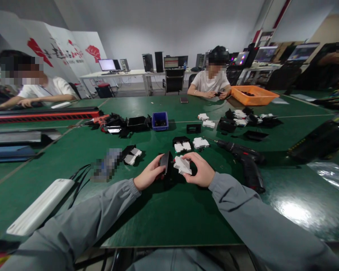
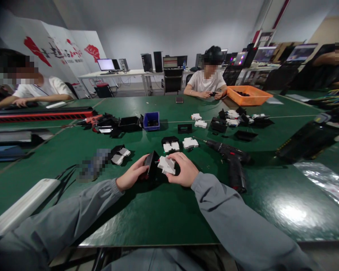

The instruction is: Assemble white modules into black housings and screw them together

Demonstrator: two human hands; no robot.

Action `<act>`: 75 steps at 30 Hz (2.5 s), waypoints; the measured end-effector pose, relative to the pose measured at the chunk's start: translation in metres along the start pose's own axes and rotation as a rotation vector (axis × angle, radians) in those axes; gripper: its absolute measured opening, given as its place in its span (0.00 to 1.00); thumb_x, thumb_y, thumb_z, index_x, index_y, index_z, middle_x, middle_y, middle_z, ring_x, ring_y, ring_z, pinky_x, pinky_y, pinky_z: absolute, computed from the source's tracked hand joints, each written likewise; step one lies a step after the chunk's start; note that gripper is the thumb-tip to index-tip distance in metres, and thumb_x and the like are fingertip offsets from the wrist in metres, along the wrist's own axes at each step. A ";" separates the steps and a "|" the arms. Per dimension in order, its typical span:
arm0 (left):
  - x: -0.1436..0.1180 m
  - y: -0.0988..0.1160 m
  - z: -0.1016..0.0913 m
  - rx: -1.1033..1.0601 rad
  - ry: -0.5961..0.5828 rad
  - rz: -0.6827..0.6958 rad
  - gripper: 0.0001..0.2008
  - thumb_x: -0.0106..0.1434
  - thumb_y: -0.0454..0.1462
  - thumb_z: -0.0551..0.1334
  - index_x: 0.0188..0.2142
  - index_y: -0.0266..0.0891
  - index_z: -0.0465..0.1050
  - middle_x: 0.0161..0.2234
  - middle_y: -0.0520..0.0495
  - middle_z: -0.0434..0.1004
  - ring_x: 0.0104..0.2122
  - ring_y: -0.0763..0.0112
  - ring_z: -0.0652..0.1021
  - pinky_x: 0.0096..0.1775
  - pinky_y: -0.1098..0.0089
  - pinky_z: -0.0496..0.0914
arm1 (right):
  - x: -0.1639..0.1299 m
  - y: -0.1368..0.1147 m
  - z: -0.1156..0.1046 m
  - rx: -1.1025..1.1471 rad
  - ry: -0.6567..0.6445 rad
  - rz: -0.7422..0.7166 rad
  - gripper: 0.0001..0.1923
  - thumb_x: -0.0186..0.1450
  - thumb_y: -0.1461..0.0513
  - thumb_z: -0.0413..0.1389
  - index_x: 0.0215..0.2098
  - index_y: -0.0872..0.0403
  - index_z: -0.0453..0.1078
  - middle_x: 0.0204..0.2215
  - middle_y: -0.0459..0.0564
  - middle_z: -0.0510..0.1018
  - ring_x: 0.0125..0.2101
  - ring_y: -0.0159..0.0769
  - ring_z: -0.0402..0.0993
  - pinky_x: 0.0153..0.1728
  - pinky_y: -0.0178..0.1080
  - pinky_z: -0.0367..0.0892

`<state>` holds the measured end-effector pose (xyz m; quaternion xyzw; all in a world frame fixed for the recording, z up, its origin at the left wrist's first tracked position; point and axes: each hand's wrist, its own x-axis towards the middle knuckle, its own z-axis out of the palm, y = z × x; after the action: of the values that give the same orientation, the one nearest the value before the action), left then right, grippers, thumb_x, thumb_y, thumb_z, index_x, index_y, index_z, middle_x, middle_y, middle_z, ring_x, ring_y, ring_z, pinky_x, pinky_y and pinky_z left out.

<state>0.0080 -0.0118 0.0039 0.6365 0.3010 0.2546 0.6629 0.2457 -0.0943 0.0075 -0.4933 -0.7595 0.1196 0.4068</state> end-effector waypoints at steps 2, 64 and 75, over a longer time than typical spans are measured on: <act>0.001 0.001 0.001 -0.019 0.002 0.021 0.31 0.61 0.44 0.63 0.61 0.38 0.59 0.33 0.51 0.71 0.23 0.78 0.69 0.23 0.76 0.62 | 0.001 -0.001 -0.002 -0.061 0.004 -0.027 0.28 0.52 0.64 0.61 0.51 0.52 0.65 0.47 0.55 0.72 0.47 0.47 0.69 0.49 0.50 0.69; 0.001 0.008 0.000 -0.622 -0.181 -0.322 0.29 0.51 0.41 0.68 0.52 0.37 0.69 0.41 0.39 0.76 0.31 0.66 0.78 0.17 0.80 0.59 | 0.001 0.025 -0.004 0.573 0.146 0.699 0.15 0.58 0.52 0.62 0.36 0.54 0.69 0.22 0.43 0.73 0.16 0.25 0.61 0.15 0.32 0.55; -0.005 0.005 0.022 -0.102 0.038 -0.021 0.37 0.58 0.40 0.70 0.60 0.41 0.52 0.27 0.58 0.67 0.15 0.84 0.67 0.15 0.81 0.64 | -0.009 0.012 0.003 0.097 0.030 0.385 0.04 0.62 0.61 0.57 0.35 0.52 0.69 0.27 0.46 0.72 0.20 0.28 0.61 0.22 0.36 0.61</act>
<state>0.0203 -0.0302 0.0092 0.5938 0.3068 0.2747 0.6913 0.2530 -0.0952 -0.0059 -0.6108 -0.6386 0.2241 0.4109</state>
